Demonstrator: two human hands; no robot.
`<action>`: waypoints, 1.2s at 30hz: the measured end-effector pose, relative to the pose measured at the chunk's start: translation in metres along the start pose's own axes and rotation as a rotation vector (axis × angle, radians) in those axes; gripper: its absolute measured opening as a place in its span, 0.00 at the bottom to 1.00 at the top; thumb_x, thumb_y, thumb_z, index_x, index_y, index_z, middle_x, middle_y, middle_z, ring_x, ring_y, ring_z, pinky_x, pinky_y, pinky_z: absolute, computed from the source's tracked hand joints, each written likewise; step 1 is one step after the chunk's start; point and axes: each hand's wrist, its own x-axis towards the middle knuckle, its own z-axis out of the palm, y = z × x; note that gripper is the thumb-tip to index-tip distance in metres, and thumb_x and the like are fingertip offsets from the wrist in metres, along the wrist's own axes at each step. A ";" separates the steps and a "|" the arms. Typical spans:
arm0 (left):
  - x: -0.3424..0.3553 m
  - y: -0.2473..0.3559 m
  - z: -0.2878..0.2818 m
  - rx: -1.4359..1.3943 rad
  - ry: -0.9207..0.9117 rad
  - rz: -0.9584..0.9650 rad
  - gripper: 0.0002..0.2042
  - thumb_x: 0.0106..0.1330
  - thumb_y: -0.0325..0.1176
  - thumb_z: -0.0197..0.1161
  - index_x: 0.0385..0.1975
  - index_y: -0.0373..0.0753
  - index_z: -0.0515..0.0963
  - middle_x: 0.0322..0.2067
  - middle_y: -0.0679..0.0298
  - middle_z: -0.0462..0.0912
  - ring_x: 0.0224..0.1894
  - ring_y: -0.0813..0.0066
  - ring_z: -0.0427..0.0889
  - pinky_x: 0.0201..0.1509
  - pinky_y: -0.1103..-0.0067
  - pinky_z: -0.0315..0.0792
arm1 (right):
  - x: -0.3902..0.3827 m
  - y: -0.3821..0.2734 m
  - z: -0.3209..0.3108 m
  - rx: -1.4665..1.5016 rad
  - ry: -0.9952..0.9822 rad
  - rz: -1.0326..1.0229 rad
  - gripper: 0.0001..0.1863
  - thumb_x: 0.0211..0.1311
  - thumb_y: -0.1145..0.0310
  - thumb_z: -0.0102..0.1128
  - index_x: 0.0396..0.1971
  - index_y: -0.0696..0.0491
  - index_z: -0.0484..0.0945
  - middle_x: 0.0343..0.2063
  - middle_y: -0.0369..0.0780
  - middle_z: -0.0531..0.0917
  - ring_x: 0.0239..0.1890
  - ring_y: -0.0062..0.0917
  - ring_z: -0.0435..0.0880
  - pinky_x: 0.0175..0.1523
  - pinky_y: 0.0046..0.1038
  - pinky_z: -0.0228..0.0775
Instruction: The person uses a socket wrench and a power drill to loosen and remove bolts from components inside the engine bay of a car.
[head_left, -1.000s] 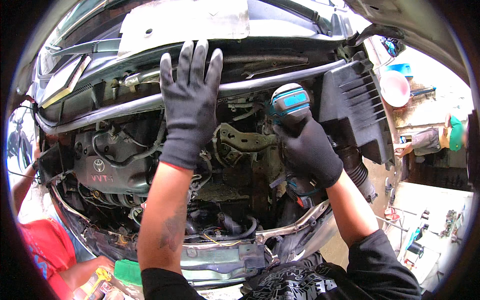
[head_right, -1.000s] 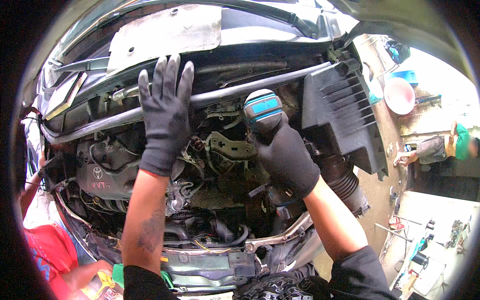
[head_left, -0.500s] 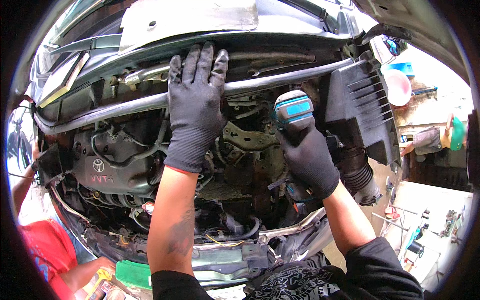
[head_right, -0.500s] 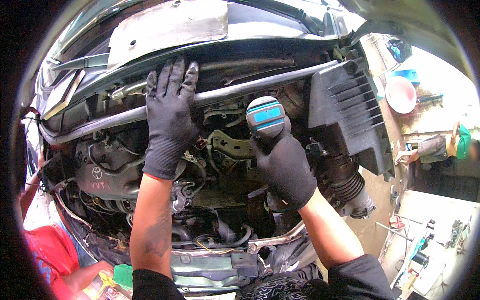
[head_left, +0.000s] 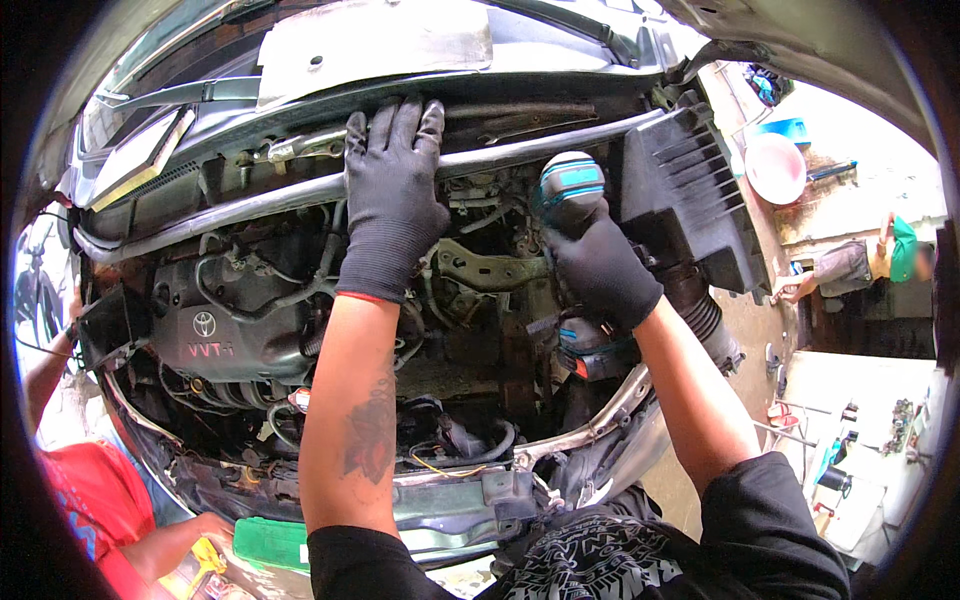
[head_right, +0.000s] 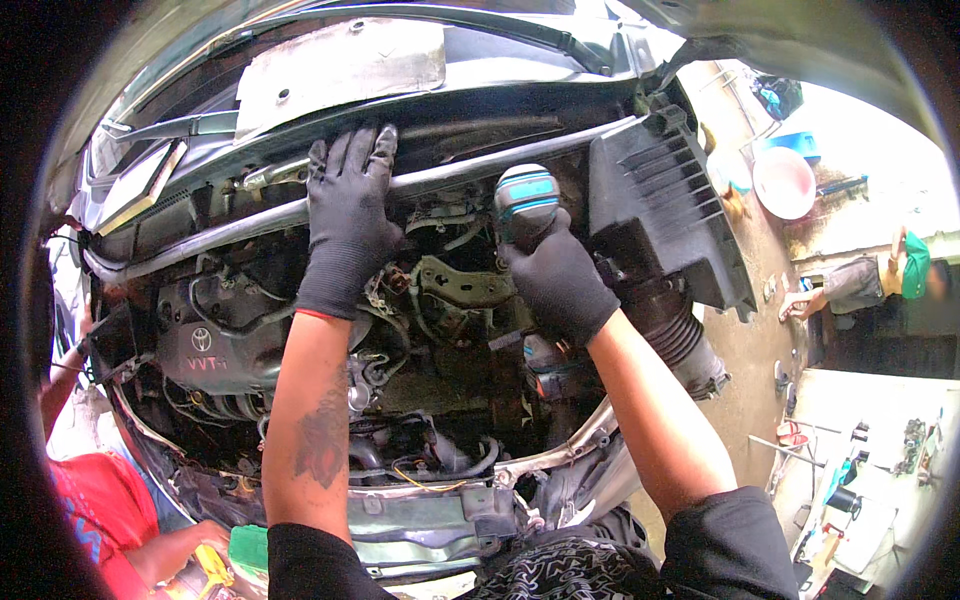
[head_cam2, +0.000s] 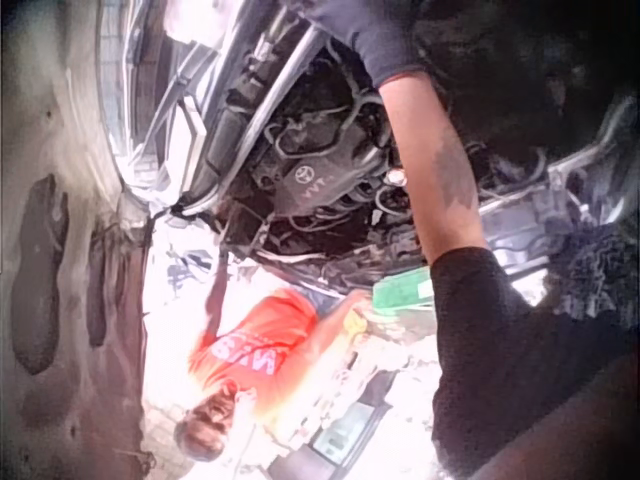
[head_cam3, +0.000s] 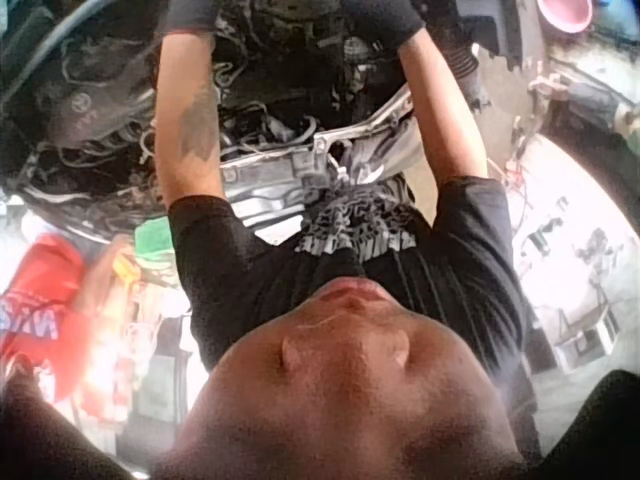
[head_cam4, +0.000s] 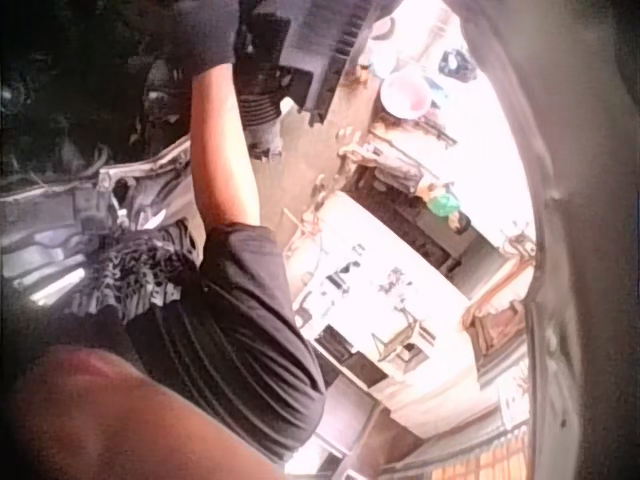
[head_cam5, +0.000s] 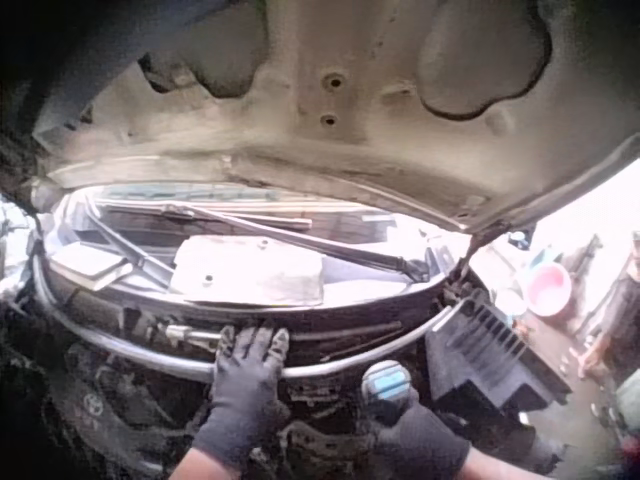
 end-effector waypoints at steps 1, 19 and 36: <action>0.000 -0.001 0.001 -0.022 0.035 0.010 0.41 0.49 0.35 0.70 0.70 0.46 0.66 0.65 0.59 0.70 0.71 0.63 0.64 0.80 0.57 0.45 | -0.001 0.003 0.000 0.038 0.003 -0.001 0.29 0.63 0.65 0.66 0.57 0.62 0.63 0.44 0.52 0.84 0.49 0.42 0.85 0.55 0.37 0.74; 0.002 -0.002 -0.006 -0.104 0.008 0.020 0.47 0.38 0.28 0.73 0.69 0.45 0.67 0.63 0.55 0.71 0.69 0.53 0.66 0.78 0.54 0.50 | -0.005 0.016 -0.015 0.028 -0.048 -0.051 0.23 0.65 0.62 0.64 0.51 0.63 0.72 0.41 0.53 0.86 0.47 0.48 0.86 0.50 0.41 0.76; 0.005 -0.002 -0.006 -0.102 -0.002 0.016 0.45 0.41 0.30 0.74 0.68 0.42 0.68 0.63 0.54 0.72 0.69 0.53 0.67 0.77 0.52 0.53 | 0.008 -0.008 0.002 -0.098 -0.165 -0.116 0.34 0.60 0.61 0.67 0.55 0.65 0.57 0.39 0.60 0.83 0.48 0.55 0.83 0.53 0.45 0.75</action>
